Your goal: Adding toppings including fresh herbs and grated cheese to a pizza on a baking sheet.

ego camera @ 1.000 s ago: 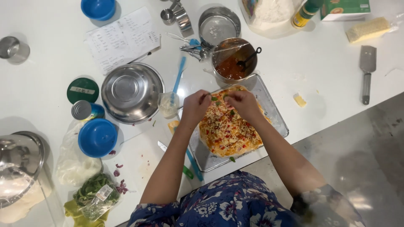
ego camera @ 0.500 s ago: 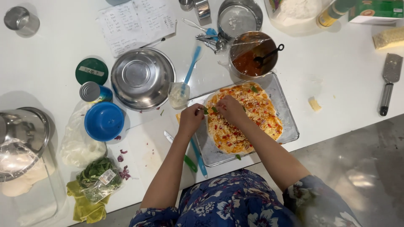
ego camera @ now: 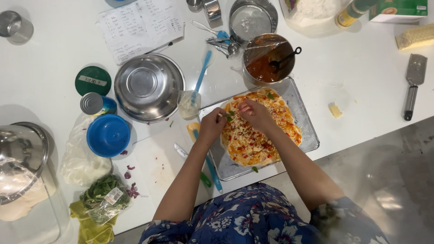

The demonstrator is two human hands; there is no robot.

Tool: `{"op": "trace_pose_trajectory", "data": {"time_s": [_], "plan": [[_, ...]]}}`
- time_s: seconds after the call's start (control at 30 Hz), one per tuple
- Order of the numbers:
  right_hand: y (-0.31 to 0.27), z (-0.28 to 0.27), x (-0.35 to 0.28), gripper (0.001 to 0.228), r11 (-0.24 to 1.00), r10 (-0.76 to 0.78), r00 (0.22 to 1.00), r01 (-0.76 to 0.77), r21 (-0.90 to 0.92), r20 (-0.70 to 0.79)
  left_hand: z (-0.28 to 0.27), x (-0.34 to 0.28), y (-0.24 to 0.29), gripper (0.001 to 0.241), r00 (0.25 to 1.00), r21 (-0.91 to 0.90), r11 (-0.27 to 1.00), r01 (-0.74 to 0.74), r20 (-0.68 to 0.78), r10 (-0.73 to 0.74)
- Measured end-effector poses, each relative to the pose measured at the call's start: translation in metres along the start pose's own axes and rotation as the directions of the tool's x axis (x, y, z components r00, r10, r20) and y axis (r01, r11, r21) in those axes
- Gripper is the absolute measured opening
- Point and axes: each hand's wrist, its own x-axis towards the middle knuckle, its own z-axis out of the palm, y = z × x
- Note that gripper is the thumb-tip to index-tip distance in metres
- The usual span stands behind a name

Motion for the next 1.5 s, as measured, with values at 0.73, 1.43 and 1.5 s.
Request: {"op": "trace_pose_trajectory", "data": {"time_s": [0.73, 1.43, 1.5], "plan": [[0.016, 0.025, -0.052, 0.022, 0.769, -0.333, 0.936, 0.34, -0.542, 0.115, 0.017, -0.013, -0.047, 0.019, 0.994, -0.05, 0.993, 0.105, -0.01, -0.106], [0.028, 0.026, -0.091, 0.013, 0.801, -0.198, 0.975, 0.103, -0.59, -0.097, 0.024, -0.018, -0.039, 0.021, 0.992, 0.096, 0.987, 0.128, -0.017, -0.127], [0.039, 0.019, -0.09, 0.013, 0.806, -0.2, 0.973, 0.098, -0.584, -0.112, 0.027, -0.017, -0.042, 0.019, 0.994, 0.093, 0.99, 0.107, -0.018, -0.106]]}}
